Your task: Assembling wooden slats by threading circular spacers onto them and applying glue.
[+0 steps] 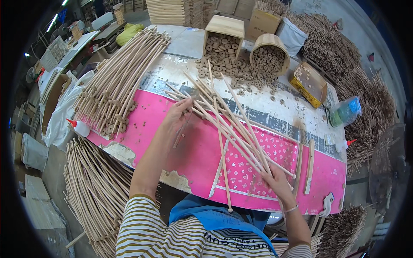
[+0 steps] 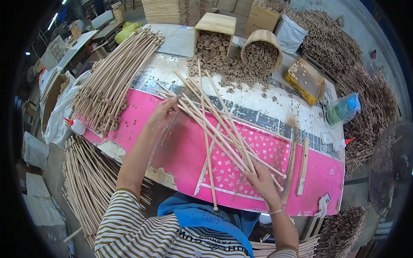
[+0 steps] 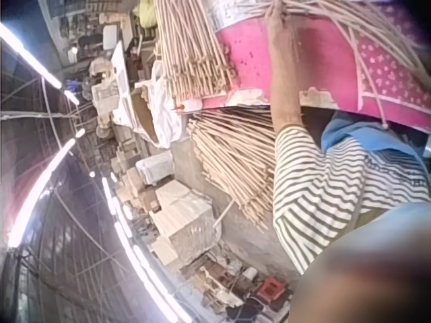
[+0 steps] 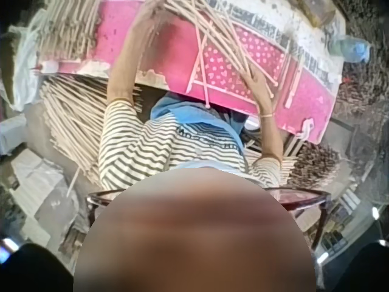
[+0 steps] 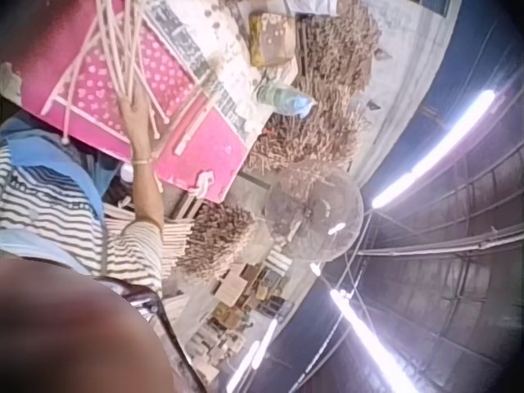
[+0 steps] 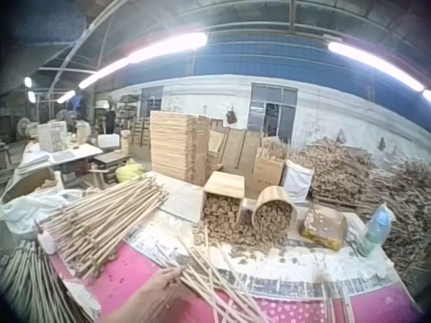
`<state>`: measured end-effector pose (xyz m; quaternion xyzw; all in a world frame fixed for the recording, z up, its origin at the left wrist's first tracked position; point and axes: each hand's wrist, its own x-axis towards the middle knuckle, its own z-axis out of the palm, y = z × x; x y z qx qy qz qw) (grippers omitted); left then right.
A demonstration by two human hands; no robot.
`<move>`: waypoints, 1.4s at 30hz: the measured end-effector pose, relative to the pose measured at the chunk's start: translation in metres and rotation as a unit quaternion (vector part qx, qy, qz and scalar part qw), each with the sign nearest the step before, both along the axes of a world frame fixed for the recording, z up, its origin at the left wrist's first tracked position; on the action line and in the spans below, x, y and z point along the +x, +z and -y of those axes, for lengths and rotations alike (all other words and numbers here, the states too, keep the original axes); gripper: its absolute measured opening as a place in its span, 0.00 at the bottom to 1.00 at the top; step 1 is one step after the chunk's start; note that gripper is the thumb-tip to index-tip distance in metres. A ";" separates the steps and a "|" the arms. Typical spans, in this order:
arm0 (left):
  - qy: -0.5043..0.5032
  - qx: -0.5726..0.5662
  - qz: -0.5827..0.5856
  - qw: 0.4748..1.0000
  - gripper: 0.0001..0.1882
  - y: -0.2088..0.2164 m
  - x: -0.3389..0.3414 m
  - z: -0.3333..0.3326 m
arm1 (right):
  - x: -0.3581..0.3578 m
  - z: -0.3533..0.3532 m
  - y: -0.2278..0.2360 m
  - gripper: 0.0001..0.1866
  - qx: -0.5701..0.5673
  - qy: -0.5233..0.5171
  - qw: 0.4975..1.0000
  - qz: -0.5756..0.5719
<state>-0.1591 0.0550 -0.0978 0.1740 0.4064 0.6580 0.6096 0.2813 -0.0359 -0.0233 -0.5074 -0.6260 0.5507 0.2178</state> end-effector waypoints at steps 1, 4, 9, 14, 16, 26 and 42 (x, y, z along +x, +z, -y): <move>-0.006 -0.003 0.001 1.000 0.13 0.002 0.002 0.000 | -0.006 -0.007 -0.005 0.10 0.015 -0.003 1.000 -0.015; 0.071 0.033 0.003 0.997 0.13 0.013 -0.015 -0.001 | -0.019 -0.025 0.000 0.11 0.045 0.016 0.999 0.015; -0.001 0.005 -0.057 0.998 0.15 0.033 -0.035 0.003 | -0.020 -0.022 0.005 0.13 -0.082 0.049 0.995 -0.038; -0.119 0.023 -0.132 0.984 0.17 0.018 -0.007 0.005 | -0.060 -0.027 0.012 0.13 -0.076 0.053 0.994 -0.052; -0.159 0.000 -0.216 0.963 0.19 0.041 0.061 0.013 | -0.072 -0.040 0.010 0.14 -0.037 0.029 0.998 -0.042; -0.202 -0.023 -0.455 0.867 0.07 -0.018 0.124 0.079 | -0.111 -0.139 -0.053 0.10 0.114 0.052 0.992 0.032; -0.371 -0.017 -0.230 0.900 0.10 -0.029 0.190 0.078 | -0.095 -0.156 0.000 0.11 0.269 -0.010 0.955 0.127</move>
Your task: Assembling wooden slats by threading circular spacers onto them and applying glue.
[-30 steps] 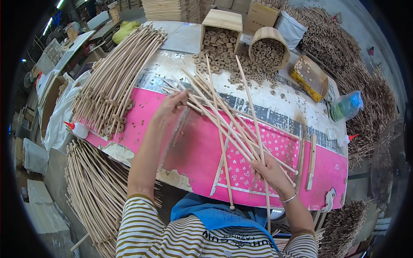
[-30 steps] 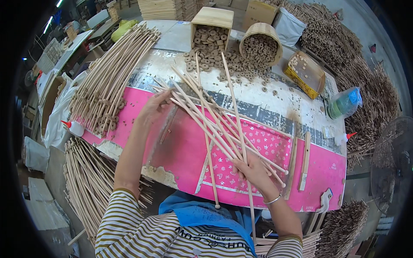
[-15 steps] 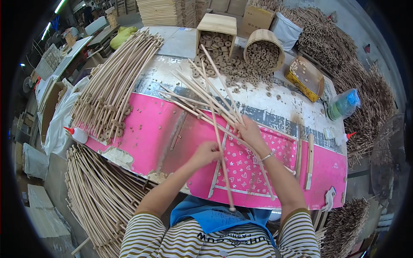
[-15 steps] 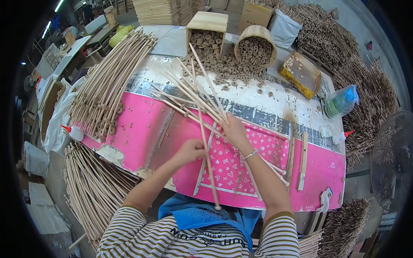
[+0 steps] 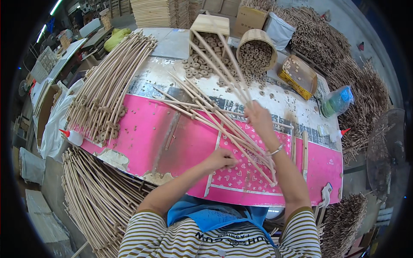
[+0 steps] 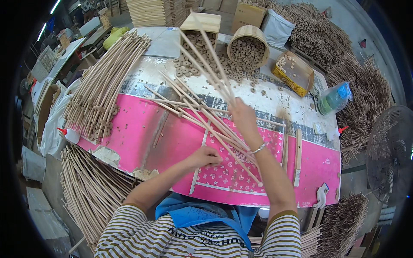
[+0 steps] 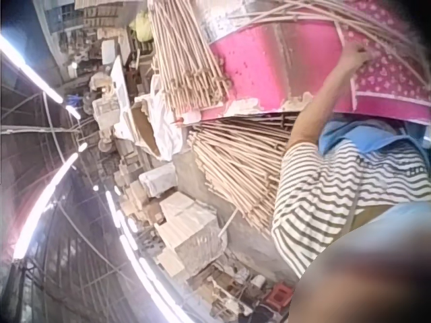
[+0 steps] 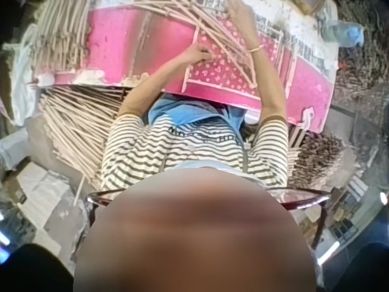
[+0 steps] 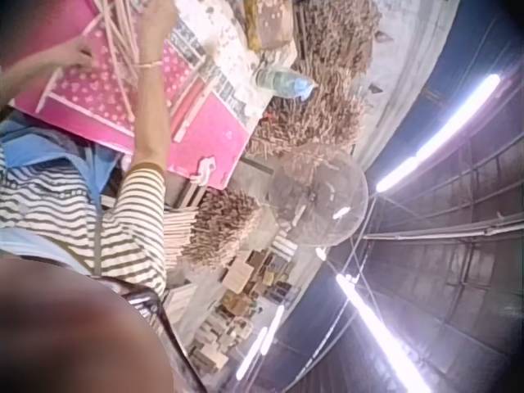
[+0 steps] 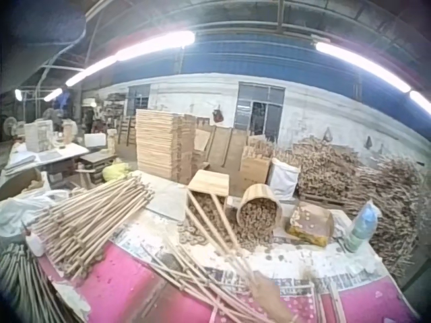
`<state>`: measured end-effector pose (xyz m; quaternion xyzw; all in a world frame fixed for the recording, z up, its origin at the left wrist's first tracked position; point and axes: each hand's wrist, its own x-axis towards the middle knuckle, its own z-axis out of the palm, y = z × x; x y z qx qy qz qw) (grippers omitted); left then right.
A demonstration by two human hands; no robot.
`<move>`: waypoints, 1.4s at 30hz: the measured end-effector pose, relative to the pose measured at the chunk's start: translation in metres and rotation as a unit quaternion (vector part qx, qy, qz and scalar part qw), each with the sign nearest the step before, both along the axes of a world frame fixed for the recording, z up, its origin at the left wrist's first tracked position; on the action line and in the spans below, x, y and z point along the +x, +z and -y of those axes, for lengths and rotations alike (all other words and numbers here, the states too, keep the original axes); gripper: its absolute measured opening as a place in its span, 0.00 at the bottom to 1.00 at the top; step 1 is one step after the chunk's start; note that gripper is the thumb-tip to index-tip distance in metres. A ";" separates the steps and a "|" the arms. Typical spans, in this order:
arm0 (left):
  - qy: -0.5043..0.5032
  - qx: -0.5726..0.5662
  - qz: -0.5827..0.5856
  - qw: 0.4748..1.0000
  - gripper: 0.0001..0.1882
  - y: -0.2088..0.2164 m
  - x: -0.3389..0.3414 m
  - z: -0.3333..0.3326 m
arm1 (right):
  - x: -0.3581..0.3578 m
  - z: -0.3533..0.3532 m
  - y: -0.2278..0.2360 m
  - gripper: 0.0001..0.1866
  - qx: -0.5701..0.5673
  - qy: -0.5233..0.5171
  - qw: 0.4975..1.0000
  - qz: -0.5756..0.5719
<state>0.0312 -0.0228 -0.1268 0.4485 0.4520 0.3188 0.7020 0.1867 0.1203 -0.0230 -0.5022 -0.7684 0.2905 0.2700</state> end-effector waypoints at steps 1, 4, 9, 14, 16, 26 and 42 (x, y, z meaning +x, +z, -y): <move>0.001 -0.011 -0.007 1.000 0.10 0.004 -0.012 0.000 | 0.012 0.002 0.013 0.10 -0.044 -0.022 0.996 -0.071; 0.121 -0.012 0.011 0.992 0.11 0.036 -0.049 -0.004 | 0.045 0.020 0.038 0.11 -0.104 0.011 0.986 -0.130; 0.310 -0.009 0.218 0.925 0.12 0.029 -0.124 -0.036 | 0.076 0.086 0.033 0.14 -0.255 0.026 0.962 -0.097; 0.383 0.003 0.285 0.879 0.12 0.025 -0.156 -0.054 | 0.085 0.144 0.031 0.18 -0.313 0.027 0.942 -0.115; 0.417 -0.022 0.283 0.864 0.13 0.027 -0.164 -0.057 | 0.093 0.156 0.019 0.18 -0.332 0.035 0.934 -0.126; 0.444 -0.019 0.284 0.850 0.14 0.034 -0.161 -0.057 | 0.093 0.161 0.006 0.16 -0.348 0.046 0.929 -0.117; 0.441 0.230 -0.188 0.847 0.18 0.035 -0.154 -0.051 | 0.088 0.159 -0.007 0.12 -0.354 0.037 0.926 -0.124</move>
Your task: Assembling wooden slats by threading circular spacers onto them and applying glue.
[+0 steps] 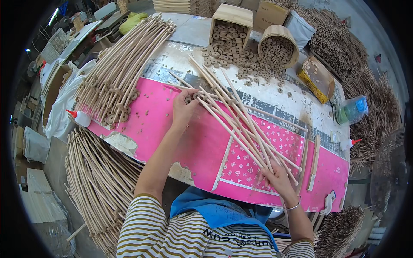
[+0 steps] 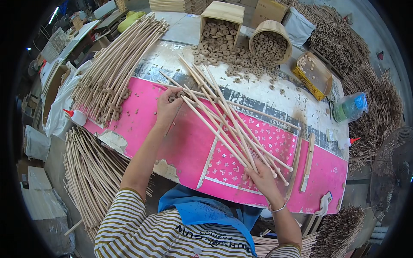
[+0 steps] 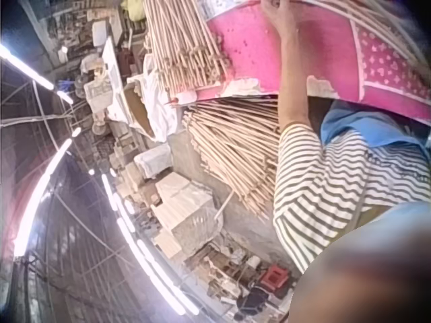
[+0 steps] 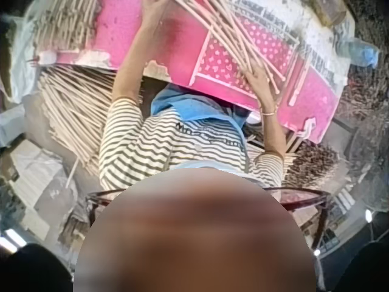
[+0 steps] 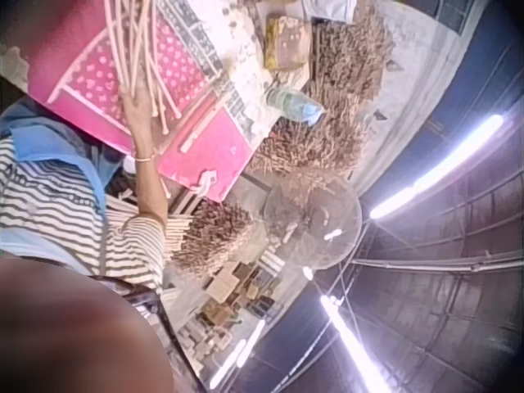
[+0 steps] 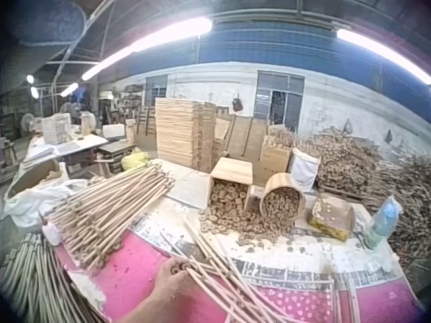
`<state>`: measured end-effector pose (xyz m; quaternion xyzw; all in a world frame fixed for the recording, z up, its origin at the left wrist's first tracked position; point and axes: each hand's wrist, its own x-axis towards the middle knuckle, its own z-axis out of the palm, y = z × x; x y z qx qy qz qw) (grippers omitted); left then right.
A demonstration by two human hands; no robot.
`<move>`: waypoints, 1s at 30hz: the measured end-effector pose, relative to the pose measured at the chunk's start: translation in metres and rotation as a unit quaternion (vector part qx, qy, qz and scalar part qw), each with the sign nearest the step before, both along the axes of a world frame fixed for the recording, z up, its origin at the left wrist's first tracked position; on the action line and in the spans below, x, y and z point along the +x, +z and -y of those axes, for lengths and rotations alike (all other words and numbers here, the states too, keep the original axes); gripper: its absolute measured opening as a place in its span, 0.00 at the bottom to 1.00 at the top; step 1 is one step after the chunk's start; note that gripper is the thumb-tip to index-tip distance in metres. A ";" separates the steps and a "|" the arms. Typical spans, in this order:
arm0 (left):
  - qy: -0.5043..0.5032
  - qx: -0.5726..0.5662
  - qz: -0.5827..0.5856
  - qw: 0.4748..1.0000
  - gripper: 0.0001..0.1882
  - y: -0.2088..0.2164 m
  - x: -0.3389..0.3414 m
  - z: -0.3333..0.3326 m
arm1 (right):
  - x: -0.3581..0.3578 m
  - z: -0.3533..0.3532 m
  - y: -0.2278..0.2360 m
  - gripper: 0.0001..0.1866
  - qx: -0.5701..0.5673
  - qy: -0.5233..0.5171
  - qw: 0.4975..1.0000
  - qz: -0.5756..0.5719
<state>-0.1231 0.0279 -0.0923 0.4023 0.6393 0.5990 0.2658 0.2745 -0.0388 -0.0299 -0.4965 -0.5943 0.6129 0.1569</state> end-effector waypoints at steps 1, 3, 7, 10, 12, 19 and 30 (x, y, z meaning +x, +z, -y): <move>0.000 0.000 0.001 1.000 0.18 -0.003 0.000 0.000 | 0.000 0.001 -0.002 0.12 -0.001 0.001 1.000 -0.005; 0.024 0.029 -0.035 0.999 0.14 -0.008 0.003 -0.002 | -0.004 0.003 0.001 0.12 -0.002 -0.012 1.000 -0.004; 0.068 0.056 -0.125 0.988 0.14 -0.015 0.006 -0.005 | -0.019 0.001 -0.006 0.18 0.022 -0.006 1.000 -0.010; 0.104 0.083 -0.276 0.952 0.14 -0.006 0.016 -0.005 | -0.041 -0.005 -0.001 0.11 0.012 -0.017 1.000 -0.002; 0.102 0.095 -0.149 0.979 0.13 0.018 0.035 -0.001 | -0.060 -0.019 0.001 0.12 0.045 -0.010 0.999 -0.014; -0.003 0.122 -0.090 0.988 0.15 0.024 0.073 -0.001 | -0.118 -0.117 -0.018 0.11 0.179 -0.016 0.984 0.001; -0.046 -0.030 0.502 0.863 0.40 -0.016 -0.036 0.007 | -0.057 -0.035 0.029 0.16 0.142 0.004 0.990 0.014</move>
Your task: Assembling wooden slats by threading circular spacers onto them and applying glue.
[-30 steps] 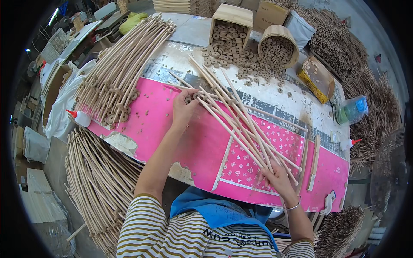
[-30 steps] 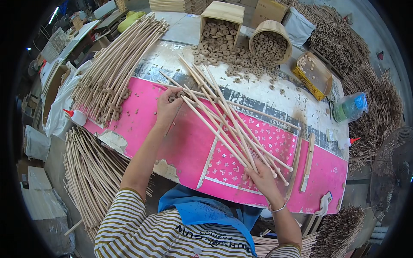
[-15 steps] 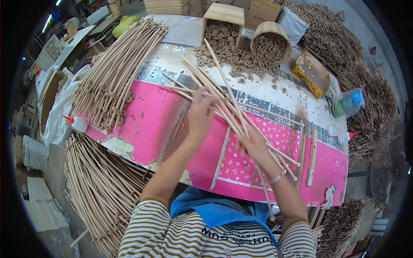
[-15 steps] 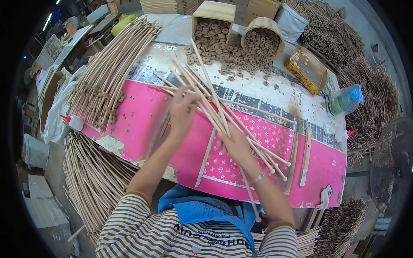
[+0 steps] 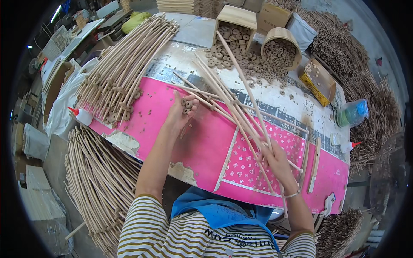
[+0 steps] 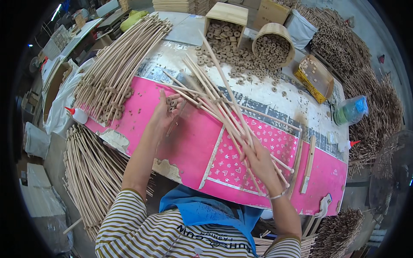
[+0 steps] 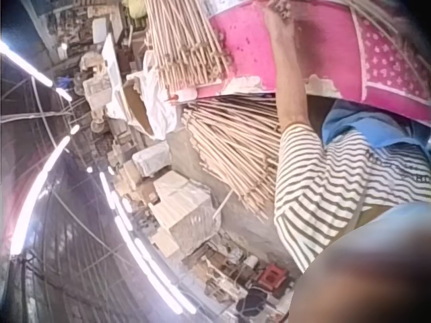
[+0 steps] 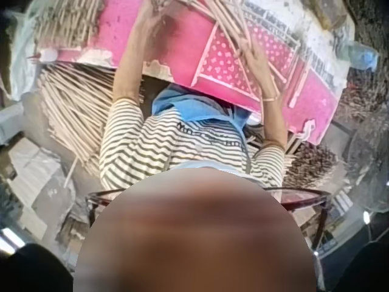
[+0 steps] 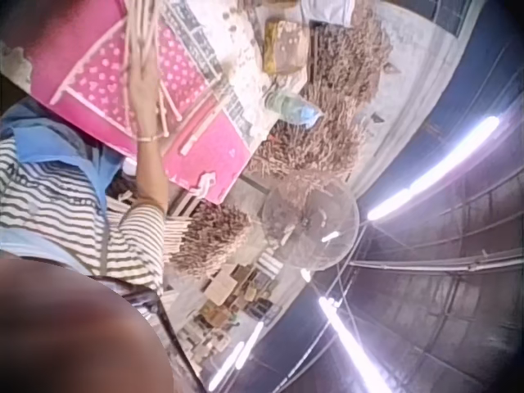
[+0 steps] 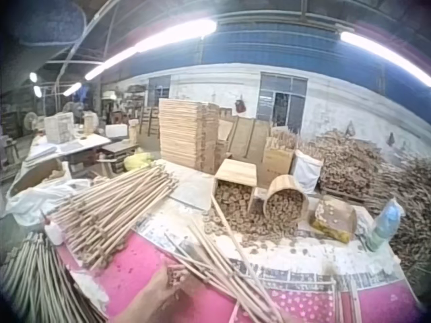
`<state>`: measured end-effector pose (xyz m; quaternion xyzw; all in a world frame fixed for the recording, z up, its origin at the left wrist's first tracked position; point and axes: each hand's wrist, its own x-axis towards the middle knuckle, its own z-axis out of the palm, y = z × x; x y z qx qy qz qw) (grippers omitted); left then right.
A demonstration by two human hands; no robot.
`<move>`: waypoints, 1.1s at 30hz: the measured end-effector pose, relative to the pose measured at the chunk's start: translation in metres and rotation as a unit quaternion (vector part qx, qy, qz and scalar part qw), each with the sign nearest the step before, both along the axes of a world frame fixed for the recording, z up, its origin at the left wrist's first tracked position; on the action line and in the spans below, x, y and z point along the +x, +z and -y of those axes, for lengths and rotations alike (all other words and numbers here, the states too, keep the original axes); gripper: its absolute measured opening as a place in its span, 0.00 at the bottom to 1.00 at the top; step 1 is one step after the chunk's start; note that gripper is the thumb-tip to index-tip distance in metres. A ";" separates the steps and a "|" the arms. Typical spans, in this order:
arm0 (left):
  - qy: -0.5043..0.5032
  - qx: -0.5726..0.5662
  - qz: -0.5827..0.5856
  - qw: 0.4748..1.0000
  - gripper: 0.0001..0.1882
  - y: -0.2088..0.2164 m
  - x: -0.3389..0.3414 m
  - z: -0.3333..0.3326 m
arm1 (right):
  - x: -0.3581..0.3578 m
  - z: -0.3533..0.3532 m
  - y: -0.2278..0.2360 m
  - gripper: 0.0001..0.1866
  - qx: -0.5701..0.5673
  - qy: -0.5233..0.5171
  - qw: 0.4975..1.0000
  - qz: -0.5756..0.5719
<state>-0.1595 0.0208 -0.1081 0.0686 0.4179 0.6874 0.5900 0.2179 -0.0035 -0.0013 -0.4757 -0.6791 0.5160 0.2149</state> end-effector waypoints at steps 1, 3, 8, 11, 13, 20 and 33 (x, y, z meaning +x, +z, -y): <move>-0.004 0.002 0.008 1.000 0.40 0.002 -0.001 0.000 | 0.006 0.009 -0.005 0.16 0.000 0.002 1.000 0.001; 0.003 -0.023 -0.015 1.000 0.41 0.012 0.004 -0.003 | 0.022 0.023 -0.017 0.14 -0.011 0.039 0.999 0.022; -0.044 0.013 -0.068 0.997 0.42 -0.003 -0.013 -0.004 | 0.033 0.036 -0.027 0.13 -0.007 0.016 0.999 0.033; -0.046 0.030 -0.055 0.997 0.42 0.002 -0.010 -0.004 | 0.039 0.038 -0.028 0.13 -0.013 0.014 1.000 0.023; -0.051 0.024 -0.117 0.991 0.41 0.003 -0.011 -0.003 | 0.041 0.038 -0.029 0.13 -0.012 0.027 0.999 0.028; -0.127 0.030 -0.200 0.971 0.38 0.010 -0.016 -0.001 | 0.044 0.036 -0.039 0.14 -0.005 0.023 0.999 0.029; -0.280 0.014 -0.172 0.944 0.36 0.038 0.116 -0.004 | -0.064 -0.046 -0.021 0.11 0.076 -0.001 0.997 0.034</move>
